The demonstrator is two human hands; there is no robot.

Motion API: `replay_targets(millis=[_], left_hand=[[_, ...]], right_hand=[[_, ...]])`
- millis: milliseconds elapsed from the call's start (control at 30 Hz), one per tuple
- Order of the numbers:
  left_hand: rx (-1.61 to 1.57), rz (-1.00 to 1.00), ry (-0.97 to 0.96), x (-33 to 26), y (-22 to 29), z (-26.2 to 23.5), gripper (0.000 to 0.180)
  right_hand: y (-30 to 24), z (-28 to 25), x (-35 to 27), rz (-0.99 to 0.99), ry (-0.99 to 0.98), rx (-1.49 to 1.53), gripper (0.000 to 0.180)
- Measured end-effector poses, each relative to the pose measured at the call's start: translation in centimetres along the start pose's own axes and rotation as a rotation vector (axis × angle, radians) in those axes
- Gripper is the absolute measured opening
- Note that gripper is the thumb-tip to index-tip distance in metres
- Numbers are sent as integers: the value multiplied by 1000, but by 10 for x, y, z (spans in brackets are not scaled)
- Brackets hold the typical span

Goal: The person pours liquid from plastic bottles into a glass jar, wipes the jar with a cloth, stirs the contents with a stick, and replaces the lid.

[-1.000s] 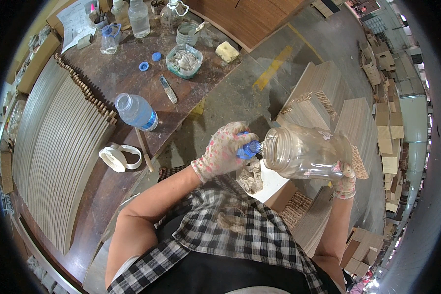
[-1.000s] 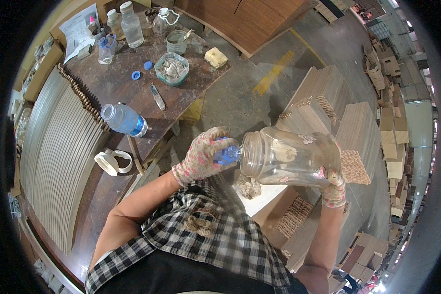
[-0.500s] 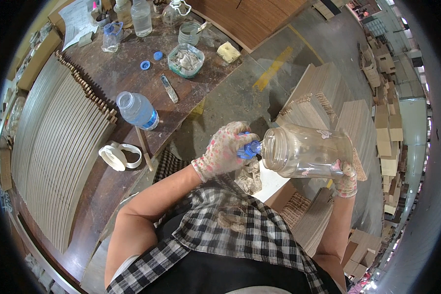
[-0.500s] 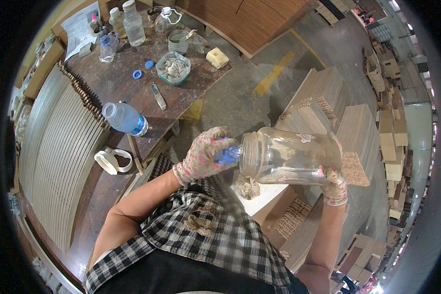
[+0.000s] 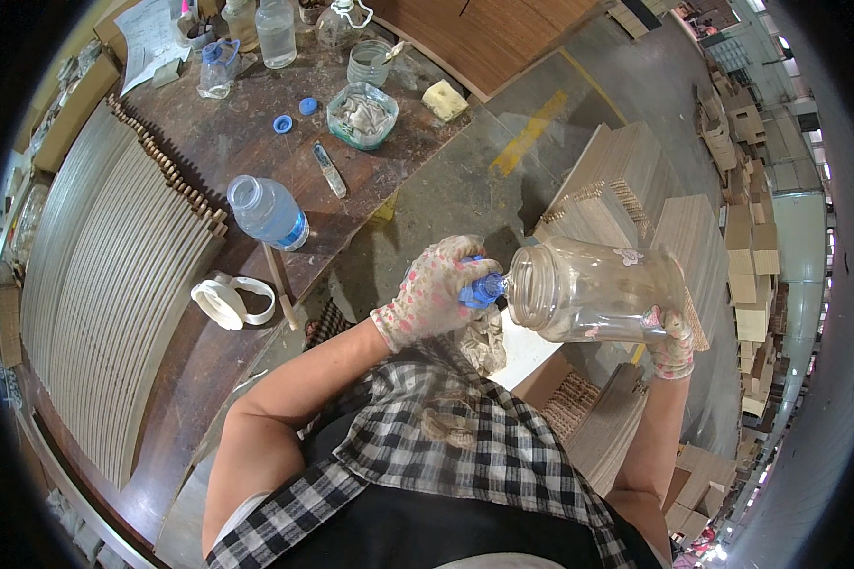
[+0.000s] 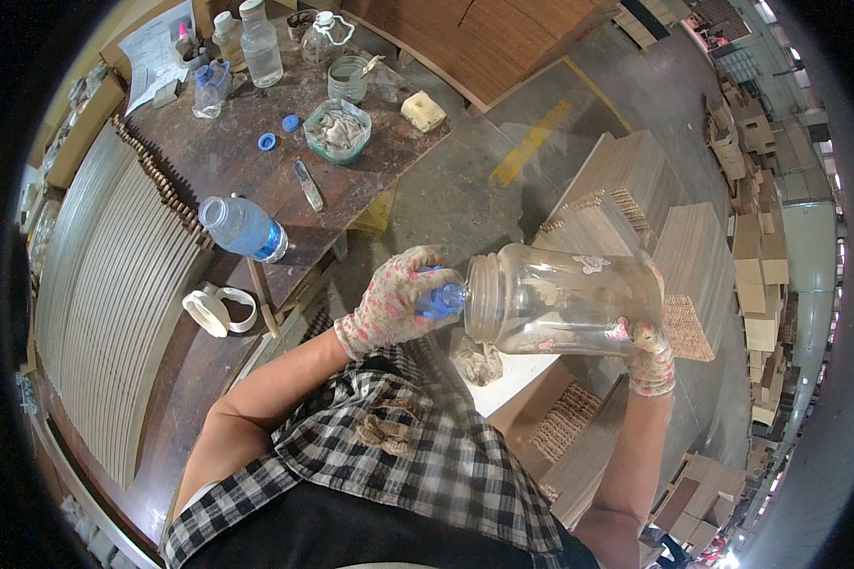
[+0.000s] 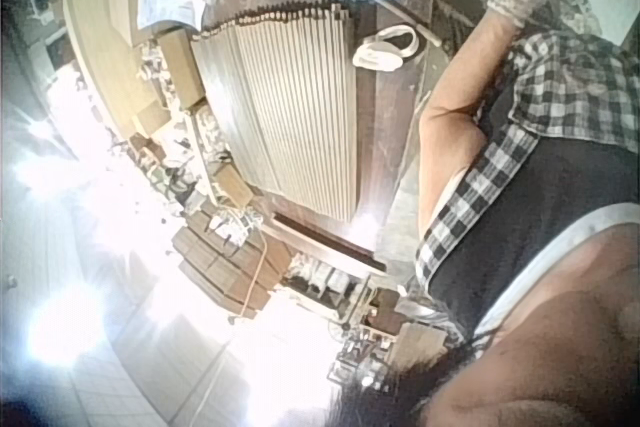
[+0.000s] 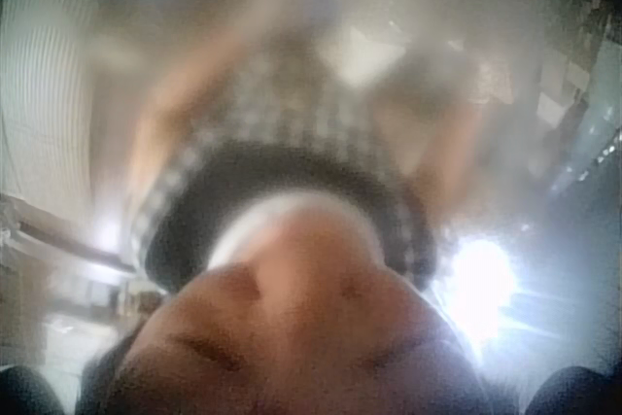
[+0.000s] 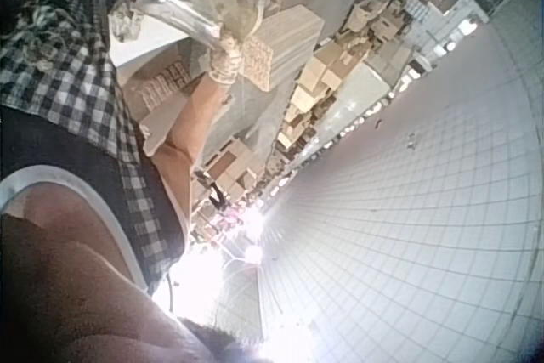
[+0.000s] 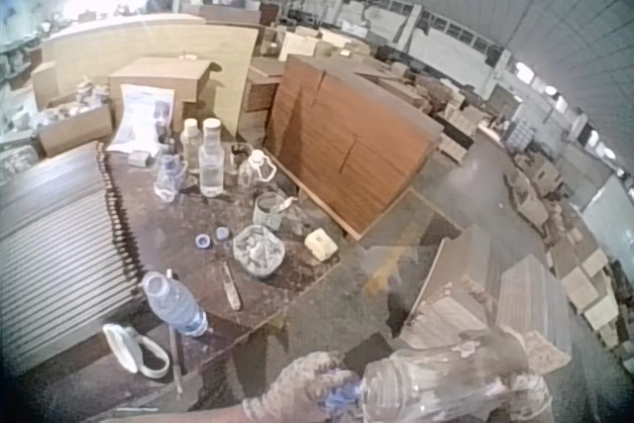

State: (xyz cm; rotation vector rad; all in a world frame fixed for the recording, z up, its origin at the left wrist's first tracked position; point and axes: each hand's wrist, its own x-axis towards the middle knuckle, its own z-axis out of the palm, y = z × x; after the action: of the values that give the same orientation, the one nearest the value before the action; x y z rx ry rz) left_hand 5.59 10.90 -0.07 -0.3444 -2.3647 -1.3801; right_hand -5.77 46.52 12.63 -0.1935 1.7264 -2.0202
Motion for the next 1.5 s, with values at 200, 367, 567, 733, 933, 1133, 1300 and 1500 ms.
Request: replay_targets(millis=[200,367,567,733,933,1133,1300,1500], left_hand=[[-10,-11,-6,-1,0,0,47],[27,17,9,-1,-3,2,49],[12,19,20,-2,-7,4,52],[-4,21,31,-2,-7,2,54],[-12,36,73,-6,-13,4,53],[-43,30,77,-5,-11,8,52],[-47,10,64,-6,-8,4,47],[-33,-14,50,-7,-6,0,44]], right_hand=[[0,-4,-2,27,101,-92,99],[-8,21,1,42,73,-124,105],[-18,40,7,-8,51,-284,107],[-21,52,11,-24,-13,-256,104],[-23,65,14,-16,37,-278,103],[-22,67,20,-48,12,-327,105],[-28,75,16,-37,58,-358,105],[-37,86,14,-34,-16,-319,106]])
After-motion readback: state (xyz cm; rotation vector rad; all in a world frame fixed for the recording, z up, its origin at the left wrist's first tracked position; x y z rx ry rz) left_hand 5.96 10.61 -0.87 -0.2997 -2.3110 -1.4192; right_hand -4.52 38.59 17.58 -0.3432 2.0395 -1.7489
